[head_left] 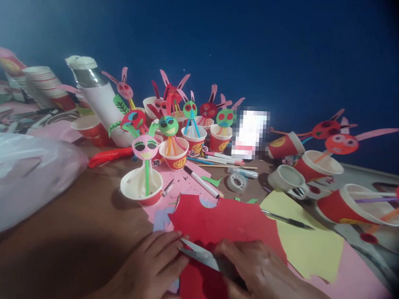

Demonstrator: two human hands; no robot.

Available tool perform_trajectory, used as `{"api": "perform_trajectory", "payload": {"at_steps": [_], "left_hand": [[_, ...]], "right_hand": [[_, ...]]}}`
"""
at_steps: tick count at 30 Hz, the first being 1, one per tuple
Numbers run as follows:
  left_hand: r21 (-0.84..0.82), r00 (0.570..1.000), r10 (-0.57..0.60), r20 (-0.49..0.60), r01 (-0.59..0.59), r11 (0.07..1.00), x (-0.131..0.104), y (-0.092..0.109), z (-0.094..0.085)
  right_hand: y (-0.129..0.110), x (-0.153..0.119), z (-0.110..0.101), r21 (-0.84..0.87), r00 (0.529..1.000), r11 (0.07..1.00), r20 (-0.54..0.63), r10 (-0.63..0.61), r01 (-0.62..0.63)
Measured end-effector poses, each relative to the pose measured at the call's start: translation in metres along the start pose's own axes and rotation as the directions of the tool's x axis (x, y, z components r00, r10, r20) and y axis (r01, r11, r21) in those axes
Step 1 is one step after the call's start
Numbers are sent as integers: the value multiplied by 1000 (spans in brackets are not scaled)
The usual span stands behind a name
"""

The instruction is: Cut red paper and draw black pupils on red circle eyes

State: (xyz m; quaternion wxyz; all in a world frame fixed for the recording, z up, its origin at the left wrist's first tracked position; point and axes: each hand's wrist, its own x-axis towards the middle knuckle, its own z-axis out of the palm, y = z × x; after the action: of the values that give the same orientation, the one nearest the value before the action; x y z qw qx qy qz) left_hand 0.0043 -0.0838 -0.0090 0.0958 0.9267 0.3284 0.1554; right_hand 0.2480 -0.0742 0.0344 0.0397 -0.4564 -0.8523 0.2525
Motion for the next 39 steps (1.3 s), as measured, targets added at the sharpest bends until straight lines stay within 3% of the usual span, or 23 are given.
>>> {"api": "perform_trajectory", "payload": {"at_steps": [1, 3, 6, 11, 15, 20, 34, 39], "left_hand": [[13, 991, 59, -118, -57, 998, -1, -3, 7], [39, 993, 66, -103, -62, 997, -5, -7, 19], [9, 993, 97, -72, -96, 995, -10, -11, 28], [-22, 997, 77, 19, -77, 997, -13, -6, 19], [-25, 997, 76, -22, -77, 997, -12, -3, 15], [-78, 995, 99, 11, -98, 992, -10, -5, 12], [41, 991, 106, -85, -103, 994, -11, -7, 18], [86, 977, 174, -126, -164, 983, -10, -11, 22]], "right_hand": [[0, 0, -1, 6, 1000, 1000, 18, 12, -12], [1, -1, -2, 36, 999, 999, 26, 33, -34], [7, 1, 3, 62, 995, 998, -94, 9, -3], [21, 14, 19, -56, 964, 994, -245, -102, 91], [23, 16, 24, -90, 961, 990, -243, -128, 109], [22, 20, 20, -45, 954, 993, -277, -114, 106], [28, 25, 29, -45, 924, 988, -349, -155, 148], [30, 25, 33, -96, 903, 977, -373, -214, 192]]}}
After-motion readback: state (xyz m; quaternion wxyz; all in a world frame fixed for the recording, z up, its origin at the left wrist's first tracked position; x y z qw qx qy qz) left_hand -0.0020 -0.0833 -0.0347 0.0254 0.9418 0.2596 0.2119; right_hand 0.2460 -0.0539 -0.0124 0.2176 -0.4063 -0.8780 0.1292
